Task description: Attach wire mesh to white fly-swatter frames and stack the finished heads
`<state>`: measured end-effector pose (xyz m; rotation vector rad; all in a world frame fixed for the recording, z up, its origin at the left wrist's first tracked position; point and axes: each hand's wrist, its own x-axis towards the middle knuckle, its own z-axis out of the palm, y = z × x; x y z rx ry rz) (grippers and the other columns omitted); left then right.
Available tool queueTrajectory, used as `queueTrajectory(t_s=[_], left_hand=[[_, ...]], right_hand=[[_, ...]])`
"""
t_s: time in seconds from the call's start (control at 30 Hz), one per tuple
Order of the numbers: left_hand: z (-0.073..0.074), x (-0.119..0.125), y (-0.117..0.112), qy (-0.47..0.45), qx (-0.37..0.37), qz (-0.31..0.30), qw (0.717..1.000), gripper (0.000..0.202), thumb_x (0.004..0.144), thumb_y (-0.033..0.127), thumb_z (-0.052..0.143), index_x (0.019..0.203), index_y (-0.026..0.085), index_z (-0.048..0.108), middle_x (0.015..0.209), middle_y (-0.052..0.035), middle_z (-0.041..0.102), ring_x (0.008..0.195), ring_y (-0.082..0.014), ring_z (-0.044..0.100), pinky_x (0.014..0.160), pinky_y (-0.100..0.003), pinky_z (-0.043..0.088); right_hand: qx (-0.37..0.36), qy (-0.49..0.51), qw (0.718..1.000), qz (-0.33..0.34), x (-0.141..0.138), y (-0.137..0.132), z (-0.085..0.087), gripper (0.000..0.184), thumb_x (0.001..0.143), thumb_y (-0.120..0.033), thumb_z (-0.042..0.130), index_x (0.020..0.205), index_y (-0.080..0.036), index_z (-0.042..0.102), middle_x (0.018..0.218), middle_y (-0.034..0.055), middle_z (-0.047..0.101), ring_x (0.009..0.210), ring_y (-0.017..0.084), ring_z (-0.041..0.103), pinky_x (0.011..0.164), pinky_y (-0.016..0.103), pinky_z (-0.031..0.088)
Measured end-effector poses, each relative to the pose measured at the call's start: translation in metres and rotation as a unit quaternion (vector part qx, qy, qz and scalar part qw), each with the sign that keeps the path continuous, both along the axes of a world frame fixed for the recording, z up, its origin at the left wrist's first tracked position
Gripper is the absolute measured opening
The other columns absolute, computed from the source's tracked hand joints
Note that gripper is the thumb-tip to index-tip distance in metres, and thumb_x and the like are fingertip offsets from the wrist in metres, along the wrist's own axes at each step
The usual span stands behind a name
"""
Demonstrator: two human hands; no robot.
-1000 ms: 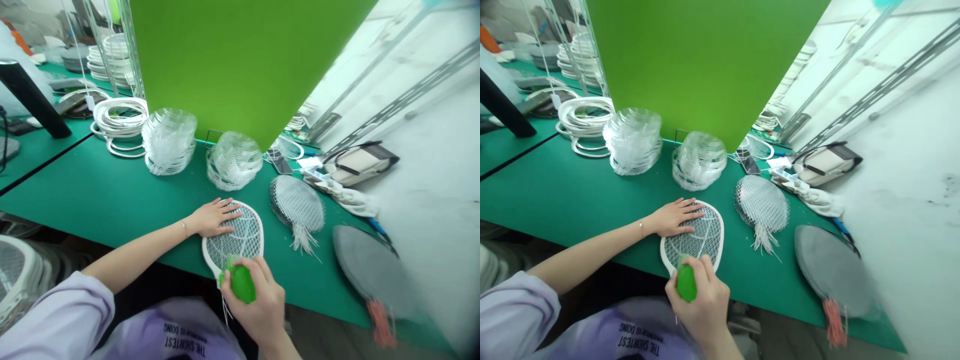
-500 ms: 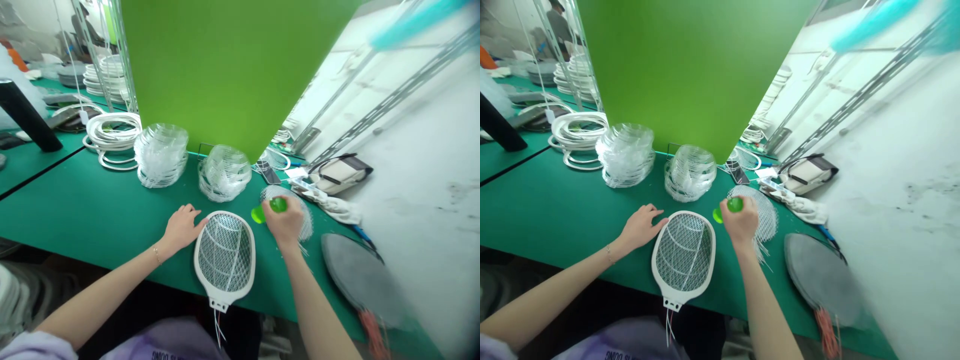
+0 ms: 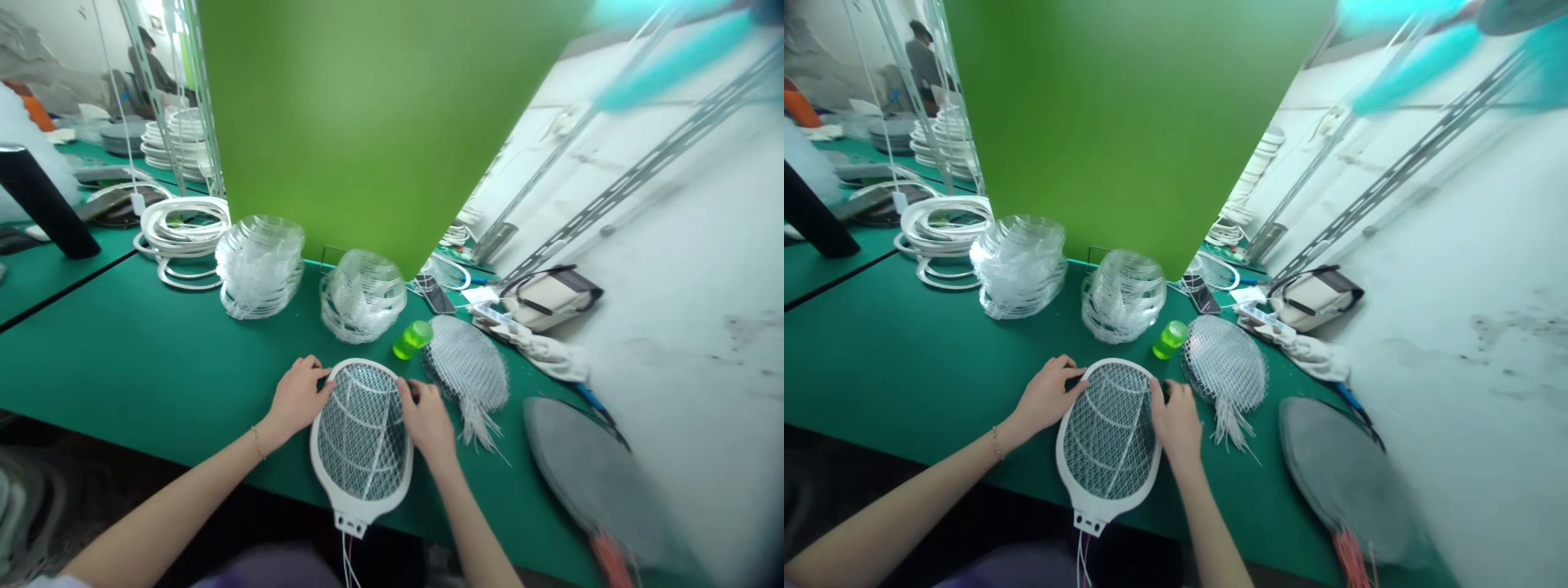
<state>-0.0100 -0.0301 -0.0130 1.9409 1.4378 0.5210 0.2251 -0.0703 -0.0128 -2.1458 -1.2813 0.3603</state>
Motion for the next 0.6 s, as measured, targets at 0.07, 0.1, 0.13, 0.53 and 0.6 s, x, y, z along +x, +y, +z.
queueTrajectory(t_s=[0.07,0.1,0.13,0.53,0.6], left_hand=[[0.003,0.007,-0.008,-0.036,-0.024,0.014,0.999,0.037,0.092,0.036,0.054,0.116,0.014,0.071,0.112,-0.0134,0.062,0.114,-0.0323,0.056,0.094,-0.043,0.049],[0.006,0.009,-0.013,-0.056,-0.037,0.020,0.998,0.038,0.093,0.035,0.053,0.121,0.013,0.067,0.115,-0.0140,0.062,0.115,-0.0315,0.057,0.095,-0.043,0.049],[0.011,0.010,-0.021,-0.075,-0.048,0.023,0.996,0.040,0.094,0.035,0.050,0.126,0.013,0.063,0.117,-0.0139,0.063,0.113,-0.0294,0.059,0.093,-0.040,0.051],[0.097,-0.067,-0.124,-0.199,-0.251,-0.162,0.933,0.024,0.085,0.030,0.070,0.107,0.025,0.076,0.100,-0.0015,0.076,0.092,-0.0204,0.068,0.079,-0.024,0.051],[0.092,-0.069,-0.132,-0.205,-0.271,-0.195,0.920,0.023,0.083,0.023,0.070,0.105,0.026,0.077,0.096,-0.0004,0.077,0.087,-0.0183,0.069,0.077,-0.023,0.052]], right_hand=[[0.015,0.024,1.000,0.001,-0.014,-0.018,-0.013,0.054,0.086,-0.062,0.046,0.103,-0.016,0.067,0.108,0.0157,0.062,0.101,0.032,0.061,0.080,0.041,0.048],[0.025,0.033,0.999,-0.006,-0.022,-0.027,-0.018,0.055,0.088,-0.062,0.043,0.106,-0.015,0.065,0.111,0.0161,0.062,0.102,0.031,0.061,0.080,0.040,0.049],[0.037,0.049,0.998,-0.020,-0.029,-0.036,-0.021,0.056,0.090,-0.062,0.040,0.109,-0.015,0.064,0.111,0.0163,0.062,0.102,0.029,0.061,0.080,0.039,0.050],[0.299,0.097,0.928,0.201,-0.063,-0.164,0.049,0.028,0.090,-0.043,0.065,0.108,-0.022,0.069,0.100,0.0103,0.062,0.088,0.023,0.062,0.069,0.032,0.052],[0.282,0.125,0.919,0.247,-0.078,-0.171,0.060,0.014,0.091,-0.029,0.066,0.104,-0.025,0.070,0.087,0.0062,0.062,0.074,0.018,0.061,0.061,0.029,0.052]])
